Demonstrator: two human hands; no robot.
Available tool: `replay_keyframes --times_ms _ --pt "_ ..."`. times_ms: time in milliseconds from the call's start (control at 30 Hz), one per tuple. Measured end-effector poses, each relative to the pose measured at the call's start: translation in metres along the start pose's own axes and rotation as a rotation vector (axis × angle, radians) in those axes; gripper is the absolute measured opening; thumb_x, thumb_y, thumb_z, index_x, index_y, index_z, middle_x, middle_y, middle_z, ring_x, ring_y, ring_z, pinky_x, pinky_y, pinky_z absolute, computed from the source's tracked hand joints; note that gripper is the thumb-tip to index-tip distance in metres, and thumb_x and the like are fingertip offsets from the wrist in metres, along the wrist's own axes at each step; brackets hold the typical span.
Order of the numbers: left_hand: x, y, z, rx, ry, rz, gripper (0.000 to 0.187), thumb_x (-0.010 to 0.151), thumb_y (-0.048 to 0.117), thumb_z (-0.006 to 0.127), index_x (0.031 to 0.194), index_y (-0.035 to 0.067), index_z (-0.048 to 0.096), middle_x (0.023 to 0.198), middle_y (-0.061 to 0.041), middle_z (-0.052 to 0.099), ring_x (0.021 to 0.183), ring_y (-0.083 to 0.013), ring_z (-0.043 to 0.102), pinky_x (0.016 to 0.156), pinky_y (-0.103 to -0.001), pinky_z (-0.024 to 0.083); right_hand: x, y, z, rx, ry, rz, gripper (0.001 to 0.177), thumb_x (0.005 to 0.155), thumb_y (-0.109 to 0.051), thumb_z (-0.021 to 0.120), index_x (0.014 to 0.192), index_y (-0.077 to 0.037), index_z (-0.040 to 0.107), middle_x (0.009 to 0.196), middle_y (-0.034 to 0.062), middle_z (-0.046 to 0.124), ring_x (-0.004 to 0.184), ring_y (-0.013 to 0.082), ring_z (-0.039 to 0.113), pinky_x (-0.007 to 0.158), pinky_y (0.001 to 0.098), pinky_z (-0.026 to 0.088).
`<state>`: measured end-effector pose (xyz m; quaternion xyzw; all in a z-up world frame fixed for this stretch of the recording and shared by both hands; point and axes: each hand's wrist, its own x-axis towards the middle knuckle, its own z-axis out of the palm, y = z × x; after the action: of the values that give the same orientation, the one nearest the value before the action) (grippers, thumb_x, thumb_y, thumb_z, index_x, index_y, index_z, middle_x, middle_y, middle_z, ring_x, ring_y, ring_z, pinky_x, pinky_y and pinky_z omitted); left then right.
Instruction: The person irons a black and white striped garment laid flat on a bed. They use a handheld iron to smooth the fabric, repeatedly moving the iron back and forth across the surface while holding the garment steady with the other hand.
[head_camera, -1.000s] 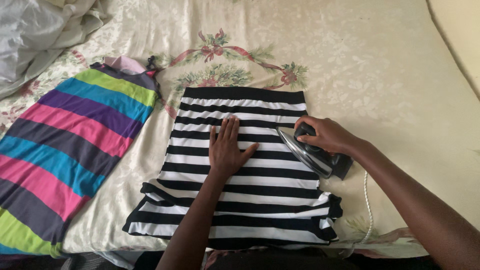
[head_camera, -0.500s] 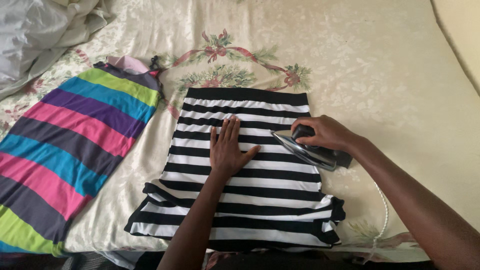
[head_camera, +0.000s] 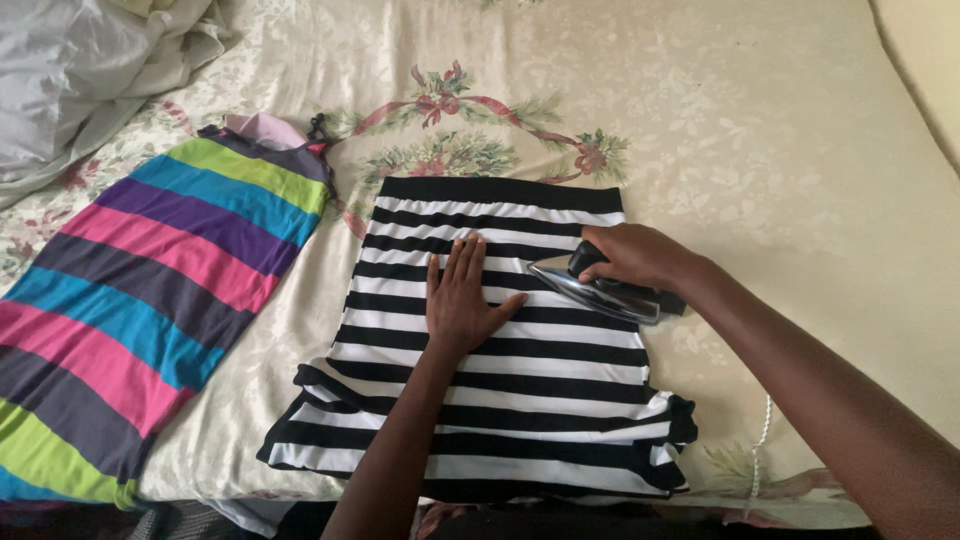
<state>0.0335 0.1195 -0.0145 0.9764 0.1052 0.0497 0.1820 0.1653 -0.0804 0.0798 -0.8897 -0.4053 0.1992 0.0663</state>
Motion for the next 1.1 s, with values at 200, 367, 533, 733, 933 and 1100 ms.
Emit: replay_keyframes --times_ms 200,367,533,733,933,1100 --pt "0.000 -0.002 0.003 -0.020 0.031 0.023 0.100 0.071 0.074 0.048 0.142 0.008 0.023 0.148 -0.008 0.023 0.139 -0.0205 0.013 0.111 -0.045 0.003 0.011 0.001 0.009 -0.030 0.046 -0.044 0.043 0.070 -0.039 0.070 0.092 -0.005 0.054 0.080 0.0159 0.065 0.080 0.0326 0.064 0.071 0.0428 0.047" --pt "0.000 -0.001 0.003 0.007 0.024 0.006 0.100 0.070 0.075 0.048 0.142 0.010 0.023 0.148 -0.007 0.023 0.139 -0.0197 0.014 0.112 -0.045 0.004 0.020 -0.006 0.016 -0.038 0.101 -0.121 0.046 0.070 -0.040 0.071 0.093 -0.003 0.056 0.080 0.0166 0.065 0.081 0.0334 0.063 0.071 0.0438 0.046" --pt "0.000 -0.002 0.005 -0.026 0.048 0.025 0.102 0.069 0.076 0.049 0.142 0.008 0.023 0.148 -0.008 0.024 0.139 -0.0205 0.014 0.111 -0.045 0.004 0.017 0.001 0.013 0.038 0.068 -0.061 0.051 0.062 -0.045 0.074 0.095 -0.007 0.067 0.081 0.0157 0.067 0.078 0.0310 0.065 0.072 0.0400 0.049" --pt "0.000 -0.003 0.003 -0.045 0.044 0.041 0.102 0.069 0.075 0.048 0.142 0.008 0.023 0.148 -0.008 0.023 0.138 -0.0203 0.013 0.111 -0.045 0.003 0.028 -0.006 0.018 0.034 0.053 -0.022 0.048 0.063 -0.047 0.073 0.091 -0.008 0.069 0.080 0.0155 0.067 0.078 0.0302 0.065 0.073 0.0398 0.049" --pt "-0.003 -0.004 0.002 -0.077 0.108 0.077 0.093 0.076 0.070 0.048 0.139 0.004 0.028 0.145 -0.012 0.029 0.136 -0.0229 0.017 0.110 -0.046 0.005 0.026 -0.004 0.017 0.080 0.054 -0.042 0.047 0.063 -0.046 0.072 0.092 -0.009 0.069 0.080 0.0146 0.068 0.078 0.0293 0.066 0.072 0.0396 0.049" --pt "-0.008 -0.017 0.005 -0.463 0.395 0.033 0.036 0.089 0.033 0.057 0.113 0.006 0.056 0.114 -0.011 0.060 0.117 -0.0256 0.050 0.104 -0.043 0.033 0.029 -0.002 0.016 0.084 0.010 -0.023 0.047 0.065 -0.045 0.071 0.095 -0.008 0.068 0.083 0.0144 0.068 0.079 0.0286 0.066 0.072 0.0398 0.049"
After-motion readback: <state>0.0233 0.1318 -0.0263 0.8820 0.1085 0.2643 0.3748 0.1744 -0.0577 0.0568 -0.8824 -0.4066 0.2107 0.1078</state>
